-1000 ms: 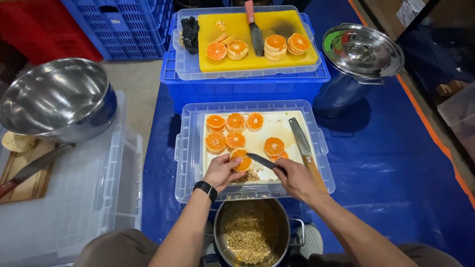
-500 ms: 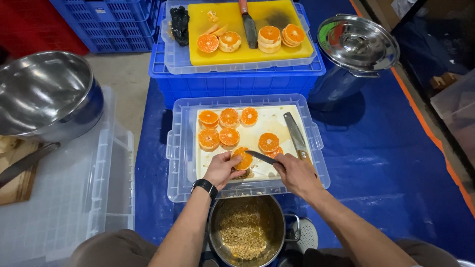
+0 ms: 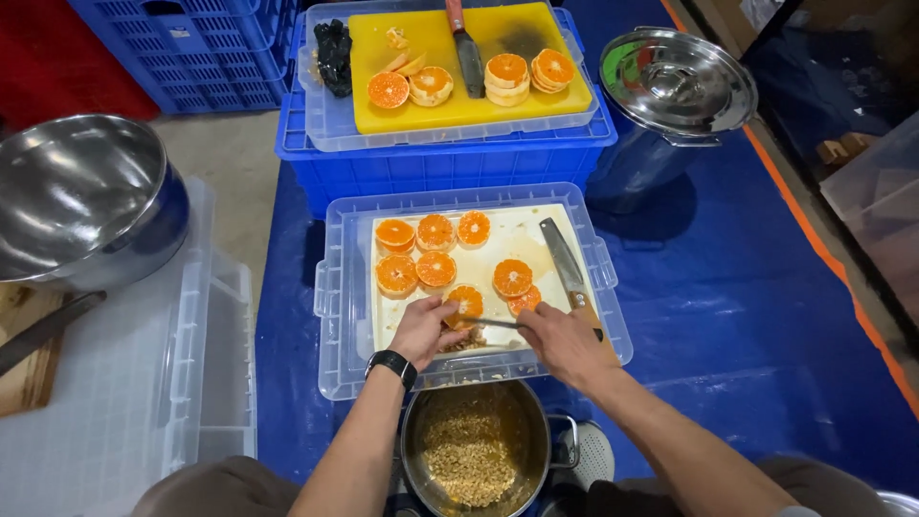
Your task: Peeling oranges by hand and using a knife to slice them and remove seeds before placing them in a container.
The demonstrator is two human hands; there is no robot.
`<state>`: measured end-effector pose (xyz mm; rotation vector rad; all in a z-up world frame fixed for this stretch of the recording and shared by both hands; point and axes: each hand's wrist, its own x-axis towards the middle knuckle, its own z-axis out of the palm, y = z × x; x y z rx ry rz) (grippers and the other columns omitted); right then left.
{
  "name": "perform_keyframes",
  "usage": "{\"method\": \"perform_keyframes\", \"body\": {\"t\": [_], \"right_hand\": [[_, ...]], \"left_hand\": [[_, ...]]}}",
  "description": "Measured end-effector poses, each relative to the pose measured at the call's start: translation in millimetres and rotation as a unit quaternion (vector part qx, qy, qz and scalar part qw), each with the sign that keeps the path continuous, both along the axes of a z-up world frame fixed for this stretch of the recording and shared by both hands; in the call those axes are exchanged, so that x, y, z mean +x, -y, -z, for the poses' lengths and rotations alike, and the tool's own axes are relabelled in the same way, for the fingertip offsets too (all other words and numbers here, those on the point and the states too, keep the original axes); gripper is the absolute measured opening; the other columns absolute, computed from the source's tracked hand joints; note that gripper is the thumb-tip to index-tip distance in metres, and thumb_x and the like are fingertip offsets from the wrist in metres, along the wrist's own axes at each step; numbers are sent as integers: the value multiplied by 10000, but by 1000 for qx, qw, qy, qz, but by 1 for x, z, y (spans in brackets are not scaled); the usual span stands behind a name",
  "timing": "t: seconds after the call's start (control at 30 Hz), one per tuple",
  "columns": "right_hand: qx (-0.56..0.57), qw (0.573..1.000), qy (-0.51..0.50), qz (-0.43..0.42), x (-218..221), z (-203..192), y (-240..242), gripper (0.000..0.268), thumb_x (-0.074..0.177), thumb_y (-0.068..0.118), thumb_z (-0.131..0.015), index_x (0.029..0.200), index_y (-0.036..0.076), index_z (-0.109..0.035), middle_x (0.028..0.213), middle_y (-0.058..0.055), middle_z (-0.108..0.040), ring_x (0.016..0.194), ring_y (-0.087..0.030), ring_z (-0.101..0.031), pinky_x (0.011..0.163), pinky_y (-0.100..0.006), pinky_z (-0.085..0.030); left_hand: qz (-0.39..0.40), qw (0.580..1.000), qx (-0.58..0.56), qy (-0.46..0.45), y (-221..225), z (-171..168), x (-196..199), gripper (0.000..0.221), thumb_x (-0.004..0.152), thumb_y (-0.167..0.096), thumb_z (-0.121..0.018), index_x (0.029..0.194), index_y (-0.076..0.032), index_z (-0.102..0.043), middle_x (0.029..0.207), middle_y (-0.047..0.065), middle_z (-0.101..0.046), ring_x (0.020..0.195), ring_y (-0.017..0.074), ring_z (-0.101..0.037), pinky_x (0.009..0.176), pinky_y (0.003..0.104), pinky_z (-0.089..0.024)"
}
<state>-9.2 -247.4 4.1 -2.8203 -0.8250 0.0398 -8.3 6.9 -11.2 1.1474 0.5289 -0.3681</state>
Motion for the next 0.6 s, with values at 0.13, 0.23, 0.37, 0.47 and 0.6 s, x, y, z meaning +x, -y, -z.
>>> {"method": "perform_keyframes", "body": {"t": [0.13,0.23,0.37,0.47,0.6], "right_hand": [[10,1000,-18,11,-2,-11,3,146,1035,221,-497,1120,263,-608,791,-28,-548,599,-282,-632,599,-377,-521],[-28,998,4,47,15,1,7,162,1044,345,-461,1089,305,-612,841,-6,-591,735,-287,-707,738,-463,-530],[-20,997,-13,68,16,-3,3,171,1047,373,-460,1068,306,-615,849,10,-589,760,-272,-718,786,-446,-523],[-21,997,-18,69,17,-5,2,159,1035,349,-476,1026,282,-620,839,0,-592,764,-287,-720,777,-444,-515],[-10,998,-25,65,14,-13,2,156,1039,316,-480,1022,267,-627,835,-1,-589,748,-281,-711,821,-450,-494]], "left_hand": [[40,996,74,17,-1,-2,0,558,992,-258,-711,1432,38,-540,1320,220,-593,1253,369,-597,948,514,-587],[51,992,109,34,-8,21,7,537,974,-255,-742,1410,12,-579,1219,153,-628,1109,284,-647,884,449,-614],[76,980,177,56,-3,1,3,481,952,-267,-762,1342,-8,-653,1132,127,-679,1057,212,-643,749,317,-627],[103,964,228,93,-6,18,10,598,936,-301,-791,1382,48,-601,1237,210,-658,1236,302,-617,852,404,-628],[116,955,251,112,-9,21,12,521,941,-340,-785,1319,3,-678,1127,159,-683,1148,241,-636,884,376,-606]]}}
